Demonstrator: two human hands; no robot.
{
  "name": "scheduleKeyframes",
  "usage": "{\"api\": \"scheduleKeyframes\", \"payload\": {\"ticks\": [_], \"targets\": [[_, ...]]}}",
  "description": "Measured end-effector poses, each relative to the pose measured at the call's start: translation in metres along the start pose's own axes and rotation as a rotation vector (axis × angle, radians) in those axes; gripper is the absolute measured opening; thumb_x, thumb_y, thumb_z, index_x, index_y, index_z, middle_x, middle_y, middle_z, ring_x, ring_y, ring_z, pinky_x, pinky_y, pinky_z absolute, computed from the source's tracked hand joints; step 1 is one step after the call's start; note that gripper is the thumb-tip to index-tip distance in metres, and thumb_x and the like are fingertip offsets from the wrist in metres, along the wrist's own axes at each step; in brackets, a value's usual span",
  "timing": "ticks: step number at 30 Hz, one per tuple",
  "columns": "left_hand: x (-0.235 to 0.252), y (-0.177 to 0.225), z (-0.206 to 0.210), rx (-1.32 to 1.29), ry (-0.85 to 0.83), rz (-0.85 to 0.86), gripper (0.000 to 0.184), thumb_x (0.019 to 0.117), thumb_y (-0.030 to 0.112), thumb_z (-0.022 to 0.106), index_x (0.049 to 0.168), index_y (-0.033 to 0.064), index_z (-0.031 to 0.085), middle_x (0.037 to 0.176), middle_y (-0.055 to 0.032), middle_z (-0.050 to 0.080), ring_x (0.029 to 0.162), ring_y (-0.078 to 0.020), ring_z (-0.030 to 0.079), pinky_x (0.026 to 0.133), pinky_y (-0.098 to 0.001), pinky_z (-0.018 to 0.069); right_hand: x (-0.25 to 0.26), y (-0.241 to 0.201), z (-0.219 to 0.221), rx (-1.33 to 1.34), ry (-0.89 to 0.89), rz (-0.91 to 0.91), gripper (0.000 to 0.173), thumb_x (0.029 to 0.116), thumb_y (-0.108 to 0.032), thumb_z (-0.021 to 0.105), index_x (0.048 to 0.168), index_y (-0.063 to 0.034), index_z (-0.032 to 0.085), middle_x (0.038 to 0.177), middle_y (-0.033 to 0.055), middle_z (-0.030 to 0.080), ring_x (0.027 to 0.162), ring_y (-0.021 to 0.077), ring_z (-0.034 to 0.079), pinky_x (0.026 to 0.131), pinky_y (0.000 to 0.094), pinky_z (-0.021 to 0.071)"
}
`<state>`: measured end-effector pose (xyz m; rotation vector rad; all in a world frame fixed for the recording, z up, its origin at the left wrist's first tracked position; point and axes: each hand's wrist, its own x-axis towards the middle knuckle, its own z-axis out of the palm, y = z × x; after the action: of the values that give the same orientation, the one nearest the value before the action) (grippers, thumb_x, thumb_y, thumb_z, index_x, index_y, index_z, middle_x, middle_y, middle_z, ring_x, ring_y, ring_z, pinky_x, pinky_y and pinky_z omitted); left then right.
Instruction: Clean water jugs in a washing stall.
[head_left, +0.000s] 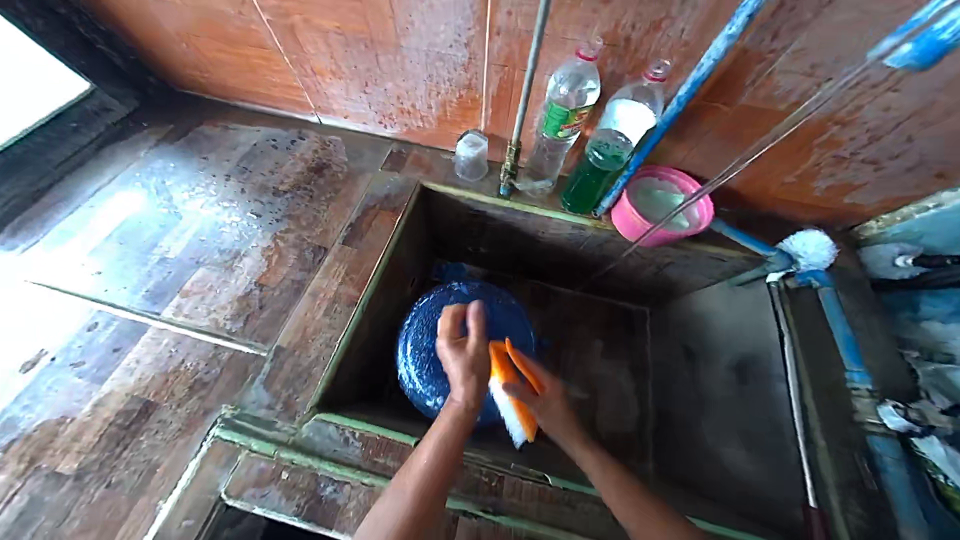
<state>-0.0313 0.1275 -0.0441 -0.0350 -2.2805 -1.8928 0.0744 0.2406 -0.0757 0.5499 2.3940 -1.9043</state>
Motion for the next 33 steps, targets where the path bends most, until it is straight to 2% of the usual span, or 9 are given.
{"api": "scheduleKeyframes", "payload": {"ticks": [5, 9, 13, 17, 20, 25, 27, 29, 33], "targets": [[-0.001, -0.007, 0.013, 0.029, -0.176, 0.092, 0.030, 0.0983, 0.020, 0.062, 0.079, -0.0010, 0.072, 0.077, -0.0064, 0.068, 0.077, -0.0139, 0.065, 0.077, -0.0348, 0.0526, 0.080, -0.024, -0.005, 0.285, 0.007, 0.101, 0.046, 0.1053, -0.023, 0.054, 0.144, 0.0018, 0.051, 0.112, 0.0150, 0.069, 0.091, 0.0159, 0.069, 0.081, 0.0346, 0.0589], [0.024, -0.002, -0.015, -0.259, -0.549, -0.040, 0.040, 0.1040, 0.016, 0.048, 0.072, 0.0024, 0.067, 0.068, 0.0047, 0.069, 0.068, -0.0007, 0.066, 0.075, -0.0248, 0.0568, 0.036, -0.023, -0.003, 0.253, 0.043, 0.155, 0.052, 0.1033, -0.023, 0.057, 0.149, -0.0003, 0.047, 0.122, 0.0141, 0.068, 0.100, 0.0144, 0.069, 0.088, 0.0341, 0.0584], [-0.007, -0.005, 0.004, -0.225, -0.089, -0.048, 0.039, 0.1057, 0.015, 0.039, 0.086, -0.0041, 0.066, 0.080, -0.0047, 0.069, 0.081, -0.0082, 0.065, 0.083, -0.0293, 0.0538, 0.042, -0.040, -0.013, 0.235, 0.006, 0.232, 0.045, 0.1075, -0.024, 0.050, 0.146, -0.0010, 0.048, 0.113, 0.0125, 0.069, 0.092, 0.0139, 0.069, 0.080, 0.0331, 0.0594], [-0.029, -0.014, 0.019, -0.078, -0.070, 0.195, 0.028, 0.0957, 0.019, 0.059, 0.091, -0.0050, 0.071, 0.090, -0.0136, 0.069, 0.091, -0.0205, 0.065, 0.087, -0.0367, 0.0519, 0.083, -0.028, -0.019, 0.172, -0.040, 0.152, 0.051, 0.1066, -0.025, 0.053, 0.154, -0.0065, 0.043, 0.124, 0.0170, 0.066, 0.100, 0.0189, 0.067, 0.086, 0.0373, 0.0571], [0.007, -0.013, 0.008, -0.245, -0.222, -0.008, 0.038, 0.1039, 0.015, 0.043, 0.076, 0.0014, 0.065, 0.073, 0.0006, 0.063, 0.073, -0.0045, 0.060, 0.074, -0.0263, 0.0510, 0.040, -0.020, -0.016, 0.175, 0.011, 0.132, 0.056, 0.1027, -0.020, 0.060, 0.154, -0.0060, 0.044, 0.132, 0.0142, 0.065, 0.103, 0.0136, 0.068, 0.088, 0.0327, 0.0579], [0.023, -0.016, 0.017, -0.383, -0.488, -0.086, 0.064, 0.1089, 0.031, 0.018, 0.064, 0.0091, 0.059, 0.063, 0.0041, 0.064, 0.066, -0.0062, 0.063, 0.073, -0.0291, 0.0542, 0.092, -0.040, -0.029, 0.139, -0.095, 0.195, 0.045, 0.1065, -0.022, 0.055, 0.149, -0.0074, 0.050, 0.113, 0.0121, 0.069, 0.088, 0.0130, 0.066, 0.078, 0.0316, 0.0560], [0.026, -0.018, 0.015, -0.313, -0.384, -0.077, 0.071, 0.1090, 0.036, 0.014, 0.073, -0.0001, 0.063, 0.069, -0.0045, 0.067, 0.071, -0.0124, 0.065, 0.080, -0.0365, 0.0557, 0.109, -0.039, -0.021, 0.018, -0.032, 0.063, 0.047, 0.1034, -0.024, 0.062, 0.147, -0.0085, 0.054, 0.111, 0.0129, 0.070, 0.086, 0.0145, 0.065, 0.078, 0.0336, 0.0557], [0.024, -0.028, 0.001, -0.255, -0.262, -0.044, 0.071, 0.1090, 0.036, 0.012, 0.086, -0.0054, 0.064, 0.080, -0.0093, 0.069, 0.080, -0.0140, 0.067, 0.085, -0.0369, 0.0559, 0.083, -0.026, -0.015, -0.145, 0.064, -0.118, 0.058, 0.0982, -0.024, 0.069, 0.150, -0.0039, 0.051, 0.132, 0.0195, 0.067, 0.115, 0.0252, 0.068, 0.101, 0.0442, 0.0538], [-0.021, -0.051, -0.009, -0.114, -0.418, 0.106, 0.071, 0.0910, 0.053, 0.060, 0.124, -0.0098, 0.063, 0.123, -0.0202, 0.068, 0.119, -0.0258, 0.062, 0.107, -0.0440, 0.0454, 0.003, 0.039, -0.033, -0.372, 0.231, -0.474, 0.064, 0.0891, -0.022, 0.075, 0.141, 0.0101, 0.055, 0.124, 0.0231, 0.071, 0.104, 0.0256, 0.075, 0.089, 0.0395, 0.0609]]}}
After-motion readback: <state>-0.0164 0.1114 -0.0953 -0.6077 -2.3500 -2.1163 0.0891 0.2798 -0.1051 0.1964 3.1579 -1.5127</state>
